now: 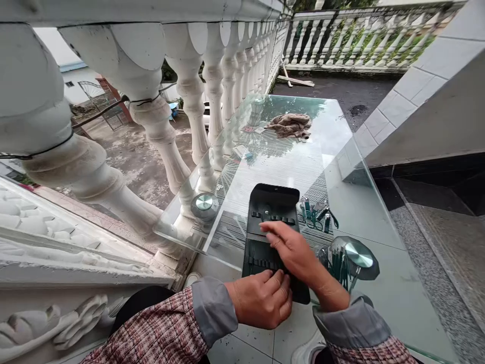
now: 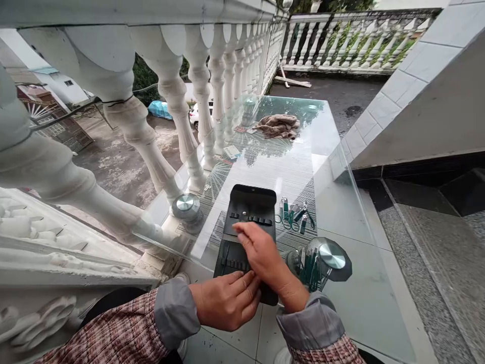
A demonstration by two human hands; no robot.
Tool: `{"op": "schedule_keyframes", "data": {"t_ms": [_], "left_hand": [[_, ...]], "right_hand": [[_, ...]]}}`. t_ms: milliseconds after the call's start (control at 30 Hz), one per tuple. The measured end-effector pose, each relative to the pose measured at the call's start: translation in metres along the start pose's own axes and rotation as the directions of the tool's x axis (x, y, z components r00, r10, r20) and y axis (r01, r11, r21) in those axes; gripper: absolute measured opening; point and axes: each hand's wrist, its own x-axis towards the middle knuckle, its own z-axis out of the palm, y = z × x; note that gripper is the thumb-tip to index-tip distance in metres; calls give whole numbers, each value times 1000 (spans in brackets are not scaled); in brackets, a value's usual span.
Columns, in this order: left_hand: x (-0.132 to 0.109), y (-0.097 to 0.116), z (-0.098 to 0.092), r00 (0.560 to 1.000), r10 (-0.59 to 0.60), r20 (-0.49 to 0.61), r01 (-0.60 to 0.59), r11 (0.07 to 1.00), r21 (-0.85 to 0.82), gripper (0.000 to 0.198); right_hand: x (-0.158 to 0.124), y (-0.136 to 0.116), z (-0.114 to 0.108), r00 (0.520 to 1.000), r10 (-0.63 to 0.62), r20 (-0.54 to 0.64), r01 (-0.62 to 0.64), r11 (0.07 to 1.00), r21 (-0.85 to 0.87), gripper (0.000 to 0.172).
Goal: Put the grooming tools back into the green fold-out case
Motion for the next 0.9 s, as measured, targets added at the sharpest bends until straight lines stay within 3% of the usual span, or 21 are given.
{"op": "schedule_keyframes", "data": {"t_ms": [67,100,200,267,333,400,467,633,767,900], "left_hand": [[-1,0,-1,1000,12,-4,-12,1000,28,27],[-1,-1,-2,1000,16,-5,-15,999,41,27],[-3,-1,-1,999,24,22,-25,998,60,29],[-3,-2,1,1000,7,28,-9,998,68,30],[-3,-2,3,1000,-11,22,10,997,73,30],[-2,-2,5,1000,-21,15,20,997,77,30],[-1,-2,6,1000,-23,15,22,996,83,29],[3,-2,10,1000,-26,-12,27,996,84,28],[6,-3,12,999,-28,-27,30,997,71,27],[5,-3,13,1000,-9,18,7,996,91,30]], "right_hand": [[-2,-3,-26,984,59,-170,-58,998,11,26],[-4,-4,-41,952,109,-286,-104,994,33,28],[-17,1,-87,803,181,-568,-145,984,107,34],[-29,10,-112,717,207,-666,-183,977,107,35],[-41,22,-127,691,228,-686,-262,963,56,35],[-52,34,-135,722,260,-641,-368,929,-37,33],[-60,43,-136,784,290,-549,-436,886,-155,29],[-72,50,-121,913,284,-294,-380,853,-356,22],[-73,45,-108,932,326,-159,-362,812,-458,18],[-70,45,-102,933,328,-150,-354,752,-555,15]]}}
